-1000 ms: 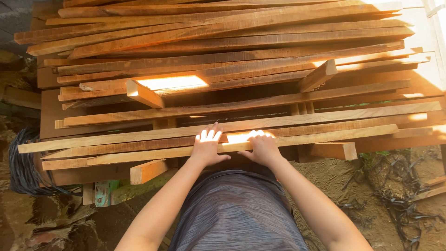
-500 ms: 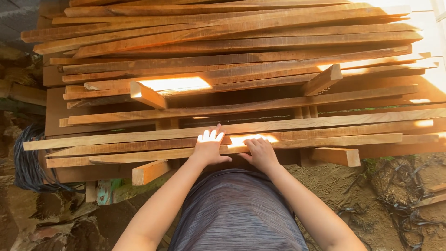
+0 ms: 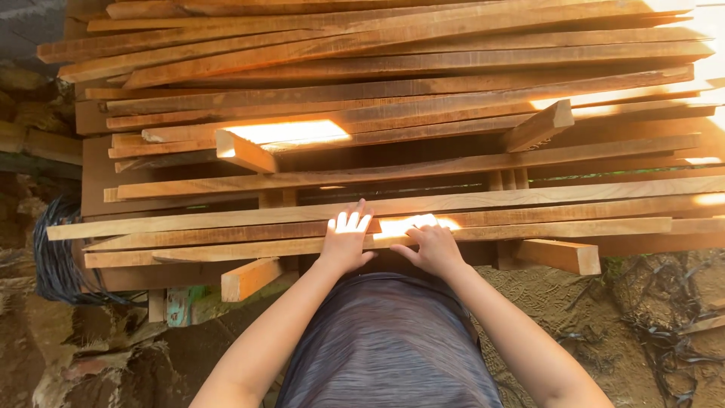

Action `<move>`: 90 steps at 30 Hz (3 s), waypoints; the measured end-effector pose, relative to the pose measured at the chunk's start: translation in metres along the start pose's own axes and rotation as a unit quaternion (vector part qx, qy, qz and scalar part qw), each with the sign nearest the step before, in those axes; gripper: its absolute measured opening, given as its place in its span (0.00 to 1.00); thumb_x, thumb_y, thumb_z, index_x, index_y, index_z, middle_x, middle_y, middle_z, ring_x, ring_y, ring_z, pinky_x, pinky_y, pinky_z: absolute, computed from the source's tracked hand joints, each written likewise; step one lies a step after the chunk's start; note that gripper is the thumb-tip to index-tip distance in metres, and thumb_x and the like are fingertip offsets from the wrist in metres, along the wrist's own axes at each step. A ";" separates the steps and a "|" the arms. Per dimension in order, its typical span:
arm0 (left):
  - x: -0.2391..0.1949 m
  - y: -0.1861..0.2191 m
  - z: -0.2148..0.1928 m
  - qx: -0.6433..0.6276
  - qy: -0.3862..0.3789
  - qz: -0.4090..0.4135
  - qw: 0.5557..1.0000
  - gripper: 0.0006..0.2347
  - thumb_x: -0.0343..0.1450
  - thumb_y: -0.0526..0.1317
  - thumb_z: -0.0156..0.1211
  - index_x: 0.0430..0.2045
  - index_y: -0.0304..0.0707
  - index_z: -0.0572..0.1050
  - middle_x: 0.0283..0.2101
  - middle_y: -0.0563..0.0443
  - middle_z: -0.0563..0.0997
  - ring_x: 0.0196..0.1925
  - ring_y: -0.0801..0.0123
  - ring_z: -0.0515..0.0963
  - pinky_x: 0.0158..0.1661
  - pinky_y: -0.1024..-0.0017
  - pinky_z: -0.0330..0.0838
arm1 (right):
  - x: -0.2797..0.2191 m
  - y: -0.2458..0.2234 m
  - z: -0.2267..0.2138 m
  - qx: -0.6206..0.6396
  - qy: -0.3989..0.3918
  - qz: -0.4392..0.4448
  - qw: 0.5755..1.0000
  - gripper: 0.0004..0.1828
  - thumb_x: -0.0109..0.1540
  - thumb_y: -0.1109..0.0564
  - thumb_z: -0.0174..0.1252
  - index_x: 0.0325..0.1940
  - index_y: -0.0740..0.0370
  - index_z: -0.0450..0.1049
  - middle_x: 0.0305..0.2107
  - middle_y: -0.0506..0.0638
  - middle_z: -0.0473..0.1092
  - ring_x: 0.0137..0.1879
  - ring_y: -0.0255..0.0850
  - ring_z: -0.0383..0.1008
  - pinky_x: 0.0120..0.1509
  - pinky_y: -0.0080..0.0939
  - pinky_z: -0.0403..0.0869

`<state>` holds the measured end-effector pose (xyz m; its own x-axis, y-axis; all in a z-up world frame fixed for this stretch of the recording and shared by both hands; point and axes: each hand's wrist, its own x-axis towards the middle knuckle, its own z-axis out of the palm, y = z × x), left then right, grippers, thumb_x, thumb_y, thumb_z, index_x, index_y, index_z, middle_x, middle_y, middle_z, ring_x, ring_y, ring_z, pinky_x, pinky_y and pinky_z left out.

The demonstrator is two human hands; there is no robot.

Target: The person stacks long, thin wooden planks on a wooden rack outdoors. They pick up planks from a pile and place them one by one onto the rack, aligning them carefully. The person continues this process, building a neat stack of wood.

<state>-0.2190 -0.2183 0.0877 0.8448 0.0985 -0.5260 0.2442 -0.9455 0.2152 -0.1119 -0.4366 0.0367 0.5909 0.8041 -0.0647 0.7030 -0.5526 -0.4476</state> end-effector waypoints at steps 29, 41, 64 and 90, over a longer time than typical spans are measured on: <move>0.019 -0.007 0.065 -0.078 0.136 0.084 0.984 0.16 0.65 0.49 0.68 0.45 0.49 0.80 0.39 0.51 0.83 0.45 0.57 0.82 0.50 0.62 0.71 | 0.109 -0.004 -0.050 -0.063 -0.356 0.158 0.919 0.49 0.56 0.11 0.35 0.63 0.42 0.73 0.57 0.47 0.75 0.68 0.41 0.71 0.73 0.45 0.65; 0.071 -0.018 -0.034 -0.136 -0.040 -0.010 0.990 0.18 0.69 0.60 0.54 0.48 0.60 0.76 0.49 0.60 0.80 0.58 0.62 0.77 0.56 0.60 0.70 | 0.090 0.032 -0.009 0.033 -0.090 0.041 0.994 0.22 0.62 0.33 0.55 0.53 0.45 0.75 0.45 0.41 0.76 0.58 0.40 0.75 0.66 0.47 0.67; 0.098 -0.083 -0.027 -0.045 0.059 -0.054 0.996 0.18 0.73 0.50 0.59 0.59 0.56 0.72 0.58 0.60 0.74 0.64 0.65 0.71 0.64 0.60 0.61 | 0.147 0.045 -0.067 -0.065 -0.201 0.052 0.976 0.26 0.65 0.42 0.56 0.65 0.50 0.68 0.59 0.46 0.68 0.68 0.43 0.66 0.71 0.47 0.62; 0.094 -0.074 -0.005 -0.153 0.097 -0.021 0.983 0.11 0.75 0.54 0.50 0.42 0.58 0.80 0.42 0.60 0.83 0.51 0.65 0.82 0.54 0.64 0.72 | 0.118 0.080 0.000 0.026 0.047 -0.064 0.996 0.13 0.66 0.44 0.59 0.33 0.52 0.77 0.26 0.47 0.73 0.39 0.43 0.77 0.44 0.37 0.76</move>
<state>-0.1554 -0.1377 0.0261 0.8984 0.2215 -0.3793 0.3882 -0.8045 0.4495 0.0141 -0.3862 -0.0071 0.5336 0.8420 0.0788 0.7553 -0.4326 -0.4923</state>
